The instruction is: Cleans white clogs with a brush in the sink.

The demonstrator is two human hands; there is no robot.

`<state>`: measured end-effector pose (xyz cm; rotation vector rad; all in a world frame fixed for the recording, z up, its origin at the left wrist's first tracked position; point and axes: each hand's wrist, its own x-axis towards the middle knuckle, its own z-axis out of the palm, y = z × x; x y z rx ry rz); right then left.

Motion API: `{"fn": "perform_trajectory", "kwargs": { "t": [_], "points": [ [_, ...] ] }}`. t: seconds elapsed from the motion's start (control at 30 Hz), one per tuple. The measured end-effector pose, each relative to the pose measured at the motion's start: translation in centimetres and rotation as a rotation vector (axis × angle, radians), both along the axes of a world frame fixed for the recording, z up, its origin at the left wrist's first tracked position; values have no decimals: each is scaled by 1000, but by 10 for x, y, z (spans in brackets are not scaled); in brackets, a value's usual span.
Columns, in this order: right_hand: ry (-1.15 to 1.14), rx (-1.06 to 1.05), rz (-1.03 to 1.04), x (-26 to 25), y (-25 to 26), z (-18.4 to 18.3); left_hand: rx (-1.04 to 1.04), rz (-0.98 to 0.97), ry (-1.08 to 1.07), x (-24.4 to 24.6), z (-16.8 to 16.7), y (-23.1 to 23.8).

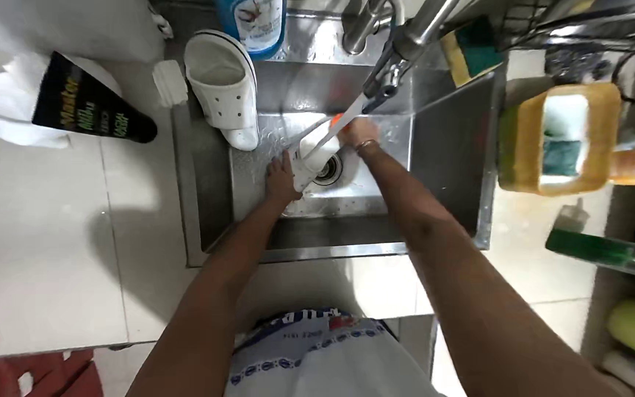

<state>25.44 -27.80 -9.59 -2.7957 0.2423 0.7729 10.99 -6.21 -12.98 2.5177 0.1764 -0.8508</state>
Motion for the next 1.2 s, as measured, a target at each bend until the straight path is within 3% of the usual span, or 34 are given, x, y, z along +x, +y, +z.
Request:
{"fn": "perform_trajectory", "kwargs": {
  "t": [0.07,0.17,0.27,0.37,0.5,0.6,0.7,0.87,0.97,1.07,1.2],
  "points": [
    [3,37,-59,-14,23,8,11,-9,-9,3,-3,-1],
    [118,130,163,-60,59,0,7,-10,-8,4,-2,2],
    [133,74,63,-48,27,2,-22,-9,-20,-4,0,5],
    [0,17,-192,-32,-27,66,-27,40,-8,2,3,14],
    [-399,49,-453,-85,-111,172,96,31,151,14,22,25],
    [-565,-31,-668,-102,-198,210,100,-72,119,24,61,17],
    [-445,-101,-718,-89,-251,202,63,-191,-61,48,110,-31],
    [-241,-235,-542,-64,-257,170,-49,-202,-470,114,161,-108],
    [-198,-265,-487,-59,-256,165,-1,-139,-608,165,166,-132],
    [-205,-244,-446,-62,-265,164,188,-120,-521,194,171,-149],
    [-242,-201,-444,-68,-283,151,277,-20,-550,207,163,-161]
  ]
}}
